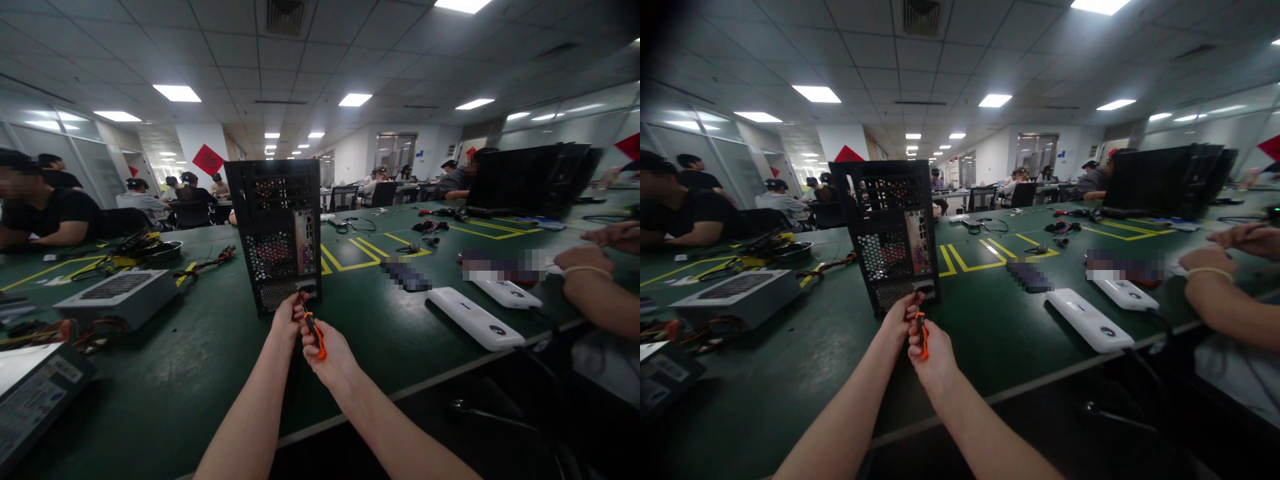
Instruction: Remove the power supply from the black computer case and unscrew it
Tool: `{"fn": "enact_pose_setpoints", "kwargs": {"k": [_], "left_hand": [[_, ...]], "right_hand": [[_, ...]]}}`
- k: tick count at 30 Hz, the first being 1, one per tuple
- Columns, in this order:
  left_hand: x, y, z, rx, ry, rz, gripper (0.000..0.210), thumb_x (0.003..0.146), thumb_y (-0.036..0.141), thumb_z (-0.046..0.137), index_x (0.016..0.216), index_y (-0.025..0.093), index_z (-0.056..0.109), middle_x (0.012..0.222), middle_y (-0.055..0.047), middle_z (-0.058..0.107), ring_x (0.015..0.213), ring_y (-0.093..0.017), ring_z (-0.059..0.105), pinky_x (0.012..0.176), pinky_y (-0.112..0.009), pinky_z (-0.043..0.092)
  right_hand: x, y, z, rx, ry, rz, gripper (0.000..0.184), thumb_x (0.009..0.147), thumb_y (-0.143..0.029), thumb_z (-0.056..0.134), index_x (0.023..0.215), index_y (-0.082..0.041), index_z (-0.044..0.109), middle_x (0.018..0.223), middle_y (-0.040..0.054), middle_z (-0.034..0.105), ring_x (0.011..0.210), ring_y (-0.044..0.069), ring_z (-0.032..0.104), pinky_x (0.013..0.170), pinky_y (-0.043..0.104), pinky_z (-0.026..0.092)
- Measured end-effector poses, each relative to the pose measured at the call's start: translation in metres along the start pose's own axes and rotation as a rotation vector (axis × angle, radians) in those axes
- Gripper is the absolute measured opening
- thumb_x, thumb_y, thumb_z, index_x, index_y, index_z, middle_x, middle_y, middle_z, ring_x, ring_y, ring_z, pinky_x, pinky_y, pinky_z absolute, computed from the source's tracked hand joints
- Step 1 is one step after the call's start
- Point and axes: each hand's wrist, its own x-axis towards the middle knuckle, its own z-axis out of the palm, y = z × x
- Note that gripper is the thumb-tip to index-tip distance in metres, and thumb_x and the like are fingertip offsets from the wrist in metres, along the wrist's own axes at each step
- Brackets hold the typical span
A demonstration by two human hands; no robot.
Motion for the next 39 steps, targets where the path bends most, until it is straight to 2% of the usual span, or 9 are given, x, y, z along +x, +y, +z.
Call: {"fn": "enact_pose_setpoints", "kwargs": {"k": [3, 5, 8, 10, 12, 15, 21, 33, 39], "left_hand": [[0.002, 0.0, 0.0, -0.004, 0.003, 0.012, 0.014, 0.081, 0.013, 0.044, 0.068, 0.012, 0.048, 0.045, 0.006, 0.041, 0.026, 0.002, 0.022, 0.025, -0.01, 0.012], [0.004, -0.001, 0.0, -0.007, 0.001, 0.021, 0.015, 0.082, 0.012, 0.043, 0.067, 0.011, 0.047, 0.049, 0.004, 0.047, 0.027, 0.003, 0.022, 0.025, -0.009, 0.012], [0.007, -0.001, 0.0, -0.011, -0.002, 0.03, 0.016, 0.082, 0.011, 0.041, 0.068, 0.011, 0.046, 0.053, 0.002, 0.051, 0.027, 0.003, 0.023, 0.025, -0.009, 0.011], [0.007, -0.001, 0.0, -0.009, -0.006, 0.03, 0.016, 0.082, 0.011, 0.041, 0.068, 0.011, 0.047, 0.052, 0.002, 0.051, 0.027, 0.003, 0.023, 0.025, -0.009, 0.012], [0.007, 0.0, 0.0, 0.0, -0.013, 0.017, 0.016, 0.082, 0.012, 0.042, 0.067, 0.011, 0.048, 0.048, 0.003, 0.048, 0.026, 0.003, 0.023, 0.025, -0.009, 0.012], [0.006, 0.003, -0.001, 0.026, -0.017, -0.008, 0.019, 0.082, 0.012, 0.041, 0.065, 0.011, 0.049, 0.041, 0.006, 0.04, 0.025, 0.001, 0.022, 0.025, -0.01, 0.013], [0.007, 0.003, 0.002, 0.076, -0.032, -0.041, 0.018, 0.078, 0.009, 0.045, 0.061, 0.01, 0.049, 0.041, 0.005, 0.042, 0.026, 0.002, 0.024, 0.026, -0.009, 0.015], [0.0, 0.0, -0.004, -0.001, -0.043, 0.03, 0.012, 0.081, 0.007, 0.042, 0.072, 0.009, 0.051, 0.059, -0.001, 0.055, 0.03, 0.003, 0.026, 0.026, -0.007, 0.015], [-0.002, -0.003, -0.002, -0.007, -0.003, 0.07, 0.007, 0.079, 0.01, 0.048, 0.073, 0.01, 0.051, 0.061, -0.002, 0.056, 0.031, 0.003, 0.028, 0.027, -0.008, 0.017]], "right_hand": [[0.0, 0.001, -0.002, -0.048, -0.005, -0.1, 0.005, 0.072, -0.011, 0.048, 0.069, -0.014, 0.049, 0.056, -0.0026, 0.047, 0.042, 0.004, 0.042, 0.032, 0.012, 0.026], [0.0, 0.003, -0.007, -0.136, 0.023, -0.25, 0.014, 0.065, -0.007, 0.053, 0.074, -0.016, 0.049, 0.066, -0.003, 0.05, 0.05, 0.006, 0.047, 0.038, 0.013, 0.034], [-0.004, 0.002, -0.018, -0.638, 0.04, -0.695, 0.026, 0.063, -0.006, 0.054, 0.085, -0.018, 0.05, 0.087, 0.0011, 0.052, 0.072, 0.012, 0.054, 0.061, 0.023, 0.047], [-0.008, 0.0, -0.025, -1.084, -0.006, -0.975, 0.027, 0.07, -0.008, 0.05, 0.094, -0.02, 0.052, 0.098, 0.0054, 0.052, 0.086, 0.018, 0.054, 0.074, 0.032, 0.046], [-0.011, -0.002, -0.029, -1.402, -0.074, -1.127, 0.031, 0.077, -0.008, 0.044, 0.103, -0.023, 0.051, 0.109, 0.008, 0.052, 0.094, 0.021, 0.053, 0.081, 0.037, 0.043], [-0.012, -0.003, -0.031, -1.679, -0.21, -1.245, 0.033, 0.081, -0.008, 0.039, 0.107, -0.024, 0.051, 0.12, 0.0096, 0.05, 0.096, 0.024, 0.052, 0.083, 0.042, 0.04], [-0.009, 0.001, -0.038, -1.859, -0.391, -1.298, 0.033, 0.077, -0.004, 0.041, 0.105, -0.017, 0.052, 0.123, 0.0145, 0.047, 0.094, 0.026, 0.053, 0.08, 0.043, 0.043], [-0.002, -0.037, -0.049, -1.545, -0.511, -1.303, 0.026, 0.079, -0.012, 0.043, 0.1, -0.021, 0.056, 0.117, 0.0087, 0.054, 0.107, 0.022, 0.051, 0.09, 0.041, 0.041], [-0.001, -0.037, -0.049, -1.492, -0.494, -1.188, 0.025, 0.078, -0.013, 0.045, 0.098, -0.021, 0.057, 0.119, 0.0066, 0.053, 0.111, 0.02, 0.048, 0.094, 0.042, 0.038]]}}
